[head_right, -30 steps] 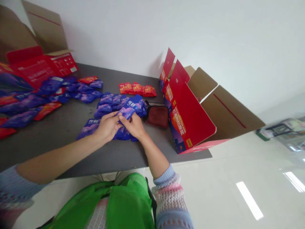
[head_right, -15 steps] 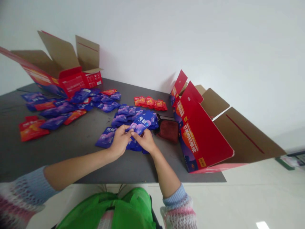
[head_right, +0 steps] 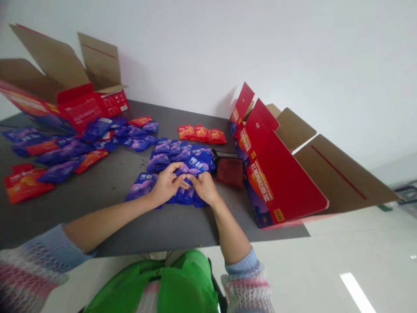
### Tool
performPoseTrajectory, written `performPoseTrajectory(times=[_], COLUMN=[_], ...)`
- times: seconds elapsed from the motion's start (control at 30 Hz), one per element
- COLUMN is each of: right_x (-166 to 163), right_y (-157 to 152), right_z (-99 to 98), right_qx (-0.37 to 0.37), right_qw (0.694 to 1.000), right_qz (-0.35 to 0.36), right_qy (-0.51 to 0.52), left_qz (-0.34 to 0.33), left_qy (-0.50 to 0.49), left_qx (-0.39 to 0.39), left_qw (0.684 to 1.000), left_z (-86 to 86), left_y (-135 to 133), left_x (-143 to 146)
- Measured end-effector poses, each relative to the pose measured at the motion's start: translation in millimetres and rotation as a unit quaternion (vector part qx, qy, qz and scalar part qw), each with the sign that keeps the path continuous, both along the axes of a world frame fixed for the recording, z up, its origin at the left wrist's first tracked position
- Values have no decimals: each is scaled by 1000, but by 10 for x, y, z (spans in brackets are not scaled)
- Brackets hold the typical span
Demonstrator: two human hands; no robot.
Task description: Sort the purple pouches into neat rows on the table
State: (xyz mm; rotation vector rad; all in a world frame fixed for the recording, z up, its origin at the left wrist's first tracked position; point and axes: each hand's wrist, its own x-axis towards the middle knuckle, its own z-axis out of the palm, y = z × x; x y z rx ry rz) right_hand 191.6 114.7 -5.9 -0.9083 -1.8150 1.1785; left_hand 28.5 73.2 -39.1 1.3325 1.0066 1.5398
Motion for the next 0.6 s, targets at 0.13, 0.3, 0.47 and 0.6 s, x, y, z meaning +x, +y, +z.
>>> performPoseTrajectory(times=[0.13,0.3,0.47,0.6], right_x=[-16,-44,36,62], right_y=[-4,-66,-90,-60], right_z=[-58,-23,110,109], right_qx=[-55,-35,18,37], right_qw=[998,994,992,993], right_qz=[-24,-18,-45,-57], right_qy=[-12,-98,-121,-100], left_qz=[-47,63,73,11], left_qy=[42,45,90,117], left_qx=[-33,-22,3,-40], left_qw=[997,997,993,992], left_z=[-27,-21,34,25], left_y=[-31,-75,-133,-156], left_x=[-56,-57,-112,-123])
